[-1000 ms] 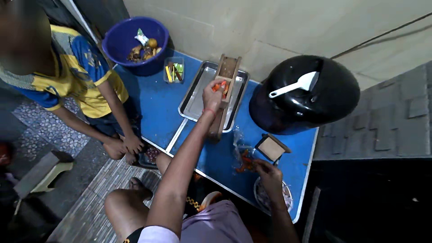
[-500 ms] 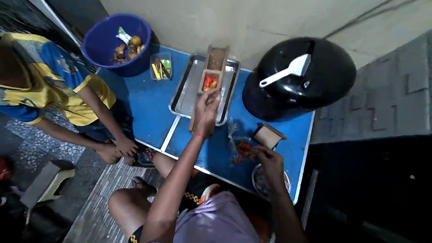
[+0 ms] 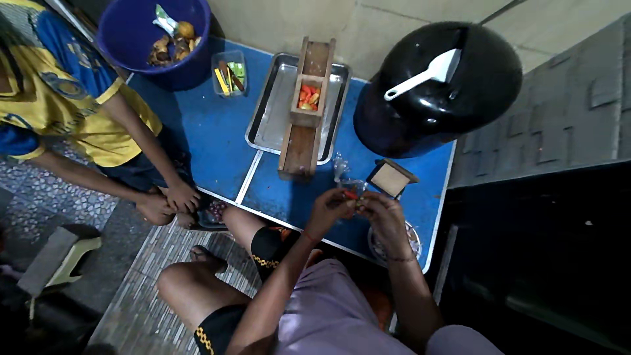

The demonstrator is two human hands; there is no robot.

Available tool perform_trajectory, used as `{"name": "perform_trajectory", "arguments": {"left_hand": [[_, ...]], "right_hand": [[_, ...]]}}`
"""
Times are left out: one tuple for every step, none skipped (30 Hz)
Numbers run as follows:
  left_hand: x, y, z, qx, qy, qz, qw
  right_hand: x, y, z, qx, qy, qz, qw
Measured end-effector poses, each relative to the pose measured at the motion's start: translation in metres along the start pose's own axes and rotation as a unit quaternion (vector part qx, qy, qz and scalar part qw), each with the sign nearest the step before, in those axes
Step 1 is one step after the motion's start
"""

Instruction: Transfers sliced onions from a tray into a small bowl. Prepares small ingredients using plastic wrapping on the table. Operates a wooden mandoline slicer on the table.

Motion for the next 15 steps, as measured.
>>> {"name": "perform_trajectory", "arguments": {"left_hand": [[0.002, 0.0, -0.003, -0.002, 0.007, -0.015, 1.0], [0.004, 0.002, -0.007, -0.003, 0.019, -0.024, 1.0], [0.006, 0.003, -0.009, -0.003, 0.031, -0.03, 0.999], [0.009, 0.004, -0.012, -0.005, 0.039, -0.029, 0.999], [0.011, 0.005, -0.015, -0.01, 0.047, -0.029, 0.998], [0.014, 0.005, -0.018, -0.015, 0.055, -0.024, 0.998], [0.017, 0.005, -0.02, -0.022, 0.062, -0.014, 0.998], [0.021, 0.003, -0.022, -0.027, 0.069, -0.005, 0.997], [0.024, 0.002, -0.023, -0.032, 0.074, 0.002, 0.997], [0.027, 0.0, -0.026, -0.035, 0.078, 0.005, 0.996], [0.029, -0.001, -0.029, -0.038, 0.083, 0.006, 0.996], [0.03, -0.002, -0.033, -0.045, 0.088, 0.007, 0.995], [0.031, -0.002, -0.036, -0.052, 0.092, 0.013, 0.994], [0.033, -0.002, -0.038, -0.06, 0.098, 0.02, 0.993], [0.034, -0.002, -0.039, -0.069, 0.105, 0.029, 0.992]], "right_hand": [[-0.002, 0.0, -0.002, 0.002, -0.01, -0.01, 1.0], [-0.005, 0.0, -0.003, 0.003, -0.019, -0.023, 1.0], [-0.008, 0.0, -0.005, 0.002, -0.023, -0.035, 0.999], [-0.012, 0.002, -0.006, -0.002, -0.02, -0.048, 0.999], [-0.014, 0.003, -0.008, -0.005, -0.015, -0.064, 0.998], [-0.016, 0.005, -0.009, -0.005, -0.016, -0.082, 0.997], [-0.019, 0.007, -0.011, 0.0, -0.023, -0.1, 0.995], [-0.022, 0.008, -0.012, 0.007, -0.036, -0.122, 0.992], [-0.026, 0.008, -0.014, 0.014, -0.048, -0.144, 0.988], [-0.029, 0.007, -0.015, 0.021, -0.059, -0.162, 0.985], [-0.031, 0.007, -0.016, 0.025, -0.067, -0.18, 0.981], [-0.032, 0.007, -0.017, 0.029, -0.073, -0.197, 0.977], [-0.034, 0.007, -0.018, 0.032, -0.077, -0.211, 0.974], [-0.036, 0.007, -0.018, 0.031, -0.079, -0.222, 0.971], [-0.038, 0.007, -0.018, 0.031, -0.079, -0.233, 0.969]]}}
Point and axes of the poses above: each hand's wrist, its own z-axis towards the middle knuckle, its own x-axis out of the back of the hand, y = z × x, the point moved 6 cm from there along z, towards the middle knuckle, and after that the axes turned 1 degree about y, right-handed, at the moved point
